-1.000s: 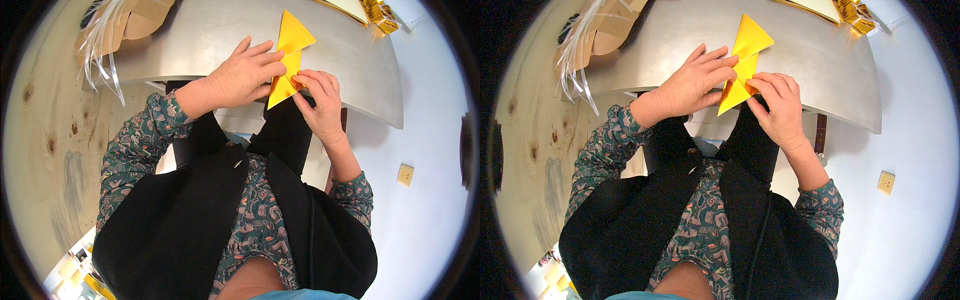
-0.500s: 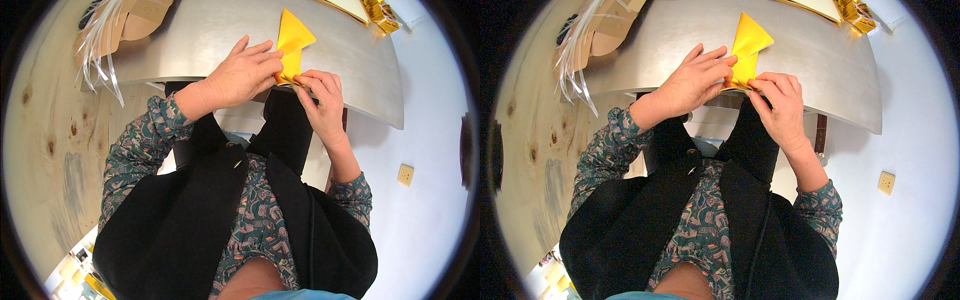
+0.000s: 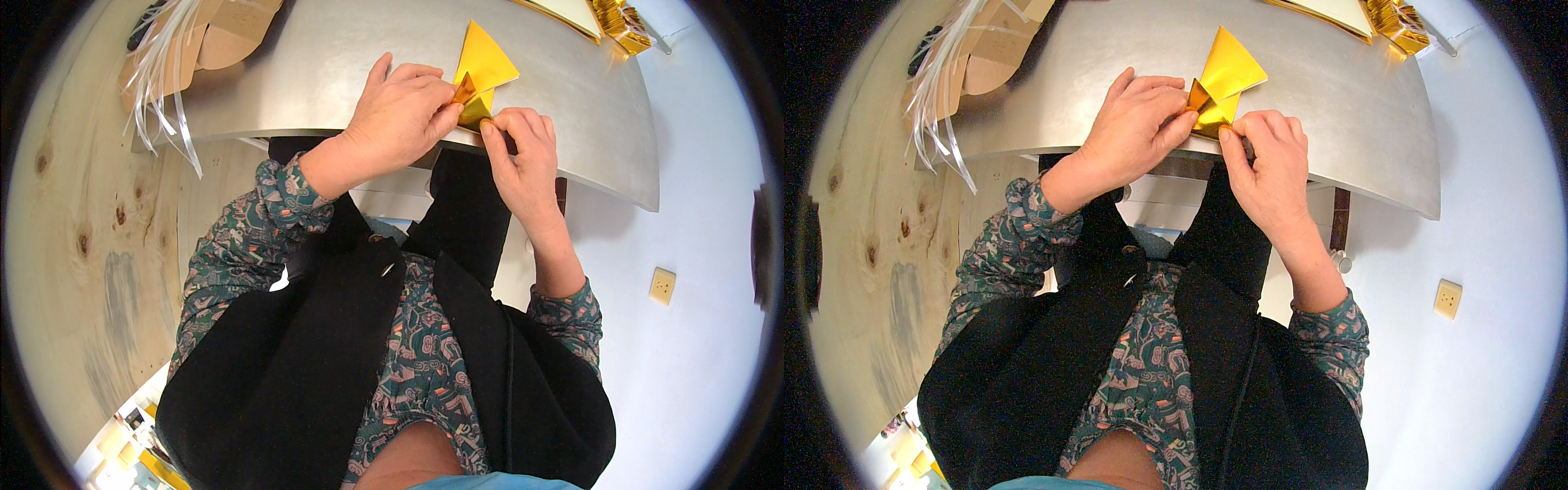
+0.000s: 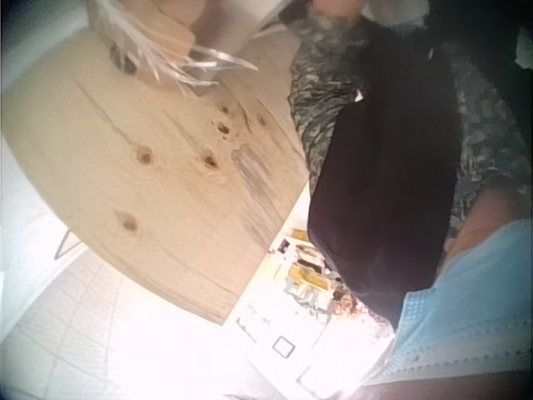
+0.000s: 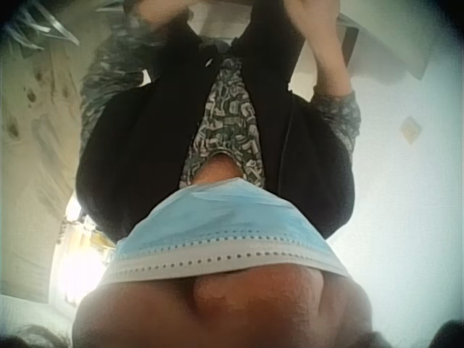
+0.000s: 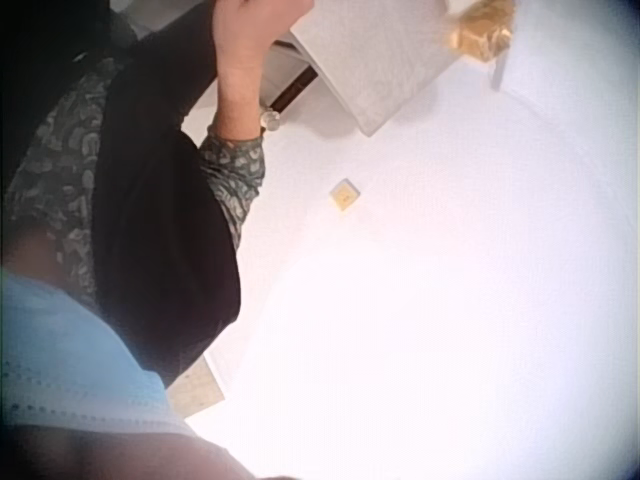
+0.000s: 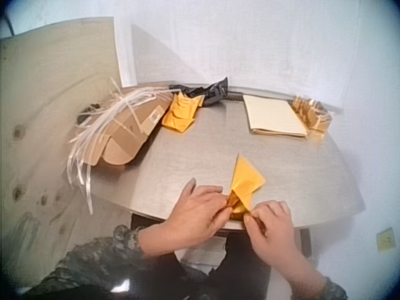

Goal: The person folds a gold-colored sheet of paper by hand into a small triangular packet on a metal table. They smooth the creases, fold the sides inward, and tuck the top flap to close the packet, then place it with other finished packets.

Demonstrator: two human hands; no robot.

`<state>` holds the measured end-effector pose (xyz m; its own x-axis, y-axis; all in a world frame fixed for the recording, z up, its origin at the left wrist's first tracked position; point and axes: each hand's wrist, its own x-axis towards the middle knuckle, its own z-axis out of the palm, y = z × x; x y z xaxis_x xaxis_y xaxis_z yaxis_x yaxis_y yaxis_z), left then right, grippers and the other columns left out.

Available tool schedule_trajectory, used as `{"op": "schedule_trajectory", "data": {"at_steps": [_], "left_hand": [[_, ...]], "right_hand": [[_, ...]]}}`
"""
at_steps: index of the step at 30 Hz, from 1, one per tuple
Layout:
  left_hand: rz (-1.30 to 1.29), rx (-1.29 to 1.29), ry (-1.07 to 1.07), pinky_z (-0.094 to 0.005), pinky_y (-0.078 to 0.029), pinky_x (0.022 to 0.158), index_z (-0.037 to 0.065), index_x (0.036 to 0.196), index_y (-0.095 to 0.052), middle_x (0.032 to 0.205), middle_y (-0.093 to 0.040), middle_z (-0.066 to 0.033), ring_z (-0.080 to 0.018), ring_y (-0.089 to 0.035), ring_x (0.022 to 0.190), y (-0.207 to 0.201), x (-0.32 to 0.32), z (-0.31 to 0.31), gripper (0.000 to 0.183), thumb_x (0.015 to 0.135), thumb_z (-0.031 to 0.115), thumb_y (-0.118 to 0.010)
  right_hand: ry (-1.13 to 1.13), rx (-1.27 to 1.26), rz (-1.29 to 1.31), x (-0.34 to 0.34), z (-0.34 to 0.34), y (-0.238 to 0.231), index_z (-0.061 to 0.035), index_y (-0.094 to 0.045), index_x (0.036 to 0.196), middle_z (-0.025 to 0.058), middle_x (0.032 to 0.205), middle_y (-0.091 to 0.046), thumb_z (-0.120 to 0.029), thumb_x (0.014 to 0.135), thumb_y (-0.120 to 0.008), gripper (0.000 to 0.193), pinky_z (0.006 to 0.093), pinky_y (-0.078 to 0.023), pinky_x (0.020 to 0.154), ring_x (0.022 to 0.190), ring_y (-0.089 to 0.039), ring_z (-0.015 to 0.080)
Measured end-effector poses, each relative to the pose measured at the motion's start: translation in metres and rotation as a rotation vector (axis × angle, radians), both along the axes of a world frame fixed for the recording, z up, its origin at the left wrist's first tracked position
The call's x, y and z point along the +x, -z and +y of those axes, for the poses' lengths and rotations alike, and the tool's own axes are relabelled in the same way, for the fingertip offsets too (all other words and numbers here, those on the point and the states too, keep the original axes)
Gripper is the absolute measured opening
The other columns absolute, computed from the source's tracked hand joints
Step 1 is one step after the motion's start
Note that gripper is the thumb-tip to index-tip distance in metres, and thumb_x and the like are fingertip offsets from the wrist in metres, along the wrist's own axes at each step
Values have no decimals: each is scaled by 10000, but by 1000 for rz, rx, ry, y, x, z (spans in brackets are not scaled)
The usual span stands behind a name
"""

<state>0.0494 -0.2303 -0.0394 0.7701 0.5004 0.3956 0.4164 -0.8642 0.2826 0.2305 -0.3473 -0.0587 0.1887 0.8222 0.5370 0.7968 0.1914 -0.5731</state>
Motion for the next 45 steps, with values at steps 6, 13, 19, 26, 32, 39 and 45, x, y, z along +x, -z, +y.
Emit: {"op": "schedule_trajectory", "data": {"at_steps": [6,13,19,26,32,39,45], "left_hand": [[-65,-87,-64,-443,-434,1007,95,791,-629,918,-742,-33,-271,-645,1042,1,3,13,177,883,206,-731],[-144,-18,-68,-428,-440,1002,124,943,-709,998,-739,-35,-266,-643,1012,4,8,8,98,870,178,-744],[-135,20,-18,-434,-434,1014,133,1019,-733,986,-729,-29,-265,-646,1039,4,7,6,131,890,155,-721],[-62,21,19,-573,-320,1150,138,1073,-721,1080,-706,-25,-249,-634,1126,0,1,-25,176,904,185,-736],[-117,18,92,-513,-352,1089,129,1041,-746,1098,-712,-9,-231,-612,1128,2,-8,-50,170,907,231,-722],[-128,-42,43,-388,-500,894,130,1064,-759,1117,-714,-19,-241,-638,1035,-2,0,-41,220,871,232,-784],[-375,-431,53,-289,-551,682,93,1110,-716,1061,-697,-60,-154,-682,830,-11,25,-22,213,929,188,-774]], "right_hand": [[31,-72,10,-3,10,-4,-63,-617,852,88,850,-609,-156,883,-709,135,421,-432,785,838,-541,312],[57,-133,4,-2,10,-6,-56,-600,856,96,851,-606,-142,865,-711,141,432,-441,780,840,-545,323],[195,157,202,-12,-22,5,-54,-614,956,84,942,-634,-25,858,-737,161,362,-474,758,875,-585,253],[-115,-126,1383,-46,-61,42,-2,-559,1289,108,1204,-666,-129,1014,-677,325,322,-563,901,1035,-678,170],[-176,-26,1598,-52,-52,47,18,-563,1309,128,1170,-697,-156,1044,-636,326,355,-588,916,996,-718,200],[-152,-36,1213,-37,-48,28,25,-588,1248,105,1116,-711,-92,1034,-635,249,311,-616,843,936,-725,167],[-182,-16,972,-7,-32,-8,11,-595,1214,85,1119,-684,-64,1024,-636,209,286,-618,841,969,-677,113]]}}
